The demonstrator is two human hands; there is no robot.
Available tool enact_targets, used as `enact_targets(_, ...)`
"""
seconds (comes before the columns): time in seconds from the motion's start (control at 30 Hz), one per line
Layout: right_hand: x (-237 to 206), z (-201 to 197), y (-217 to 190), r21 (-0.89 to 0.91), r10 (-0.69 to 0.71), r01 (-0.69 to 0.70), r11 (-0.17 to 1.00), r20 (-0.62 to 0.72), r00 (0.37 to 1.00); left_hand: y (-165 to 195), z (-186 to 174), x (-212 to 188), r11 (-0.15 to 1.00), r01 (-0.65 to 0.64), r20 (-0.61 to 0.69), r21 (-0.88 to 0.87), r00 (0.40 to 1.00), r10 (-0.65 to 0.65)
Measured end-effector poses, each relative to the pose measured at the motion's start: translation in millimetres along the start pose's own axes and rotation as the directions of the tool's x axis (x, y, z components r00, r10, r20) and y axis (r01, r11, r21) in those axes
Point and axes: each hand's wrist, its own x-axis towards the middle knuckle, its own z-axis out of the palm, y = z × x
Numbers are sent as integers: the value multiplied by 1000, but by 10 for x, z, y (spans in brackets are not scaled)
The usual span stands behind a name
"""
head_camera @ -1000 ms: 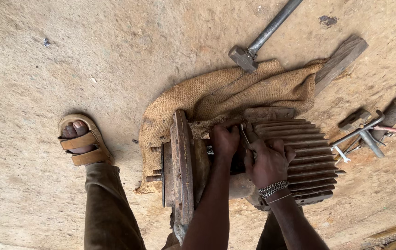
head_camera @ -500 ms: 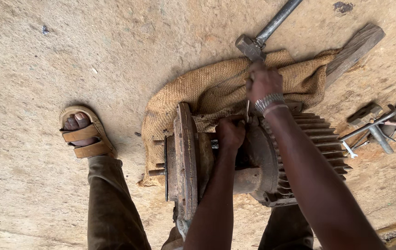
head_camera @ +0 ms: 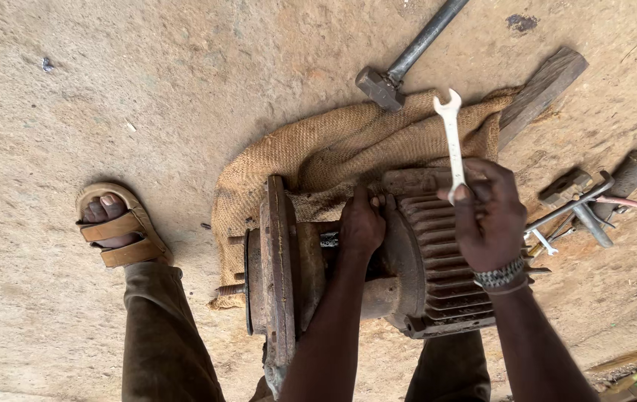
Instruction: The person works on a rusty electric water pump motor on the ground. They flip and reposition the motor, use a hammer to seat it against the pump housing, then use a spanner to tighten the mounting bolts, holding the assembly steady with the other hand.
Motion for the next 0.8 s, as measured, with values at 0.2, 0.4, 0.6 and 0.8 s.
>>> enact_targets(0.2, -864, -205, -12, 37, 312, -310, 950, -99, 945, 89, -8, -16, 997, 10, -8, 82, 1000, -10)
enact_targets(0.4, -858, -83, 8, -34, 316, -320, 947, -94, 944, 29, 64, 145, 987, 128, -5, 97, 992, -128)
enact_targets(0.6, -742, -112, -102, -150, 246, -256, 955, -85, 966, -47, -17, 139, 976, 122, -23, 180, 993, -119)
enact_targets(0.8, -714, -96, -97, -128, 249, -258, 958, -85, 965, 10, -56, -49, 990, -33, -41, 135, 998, 39)
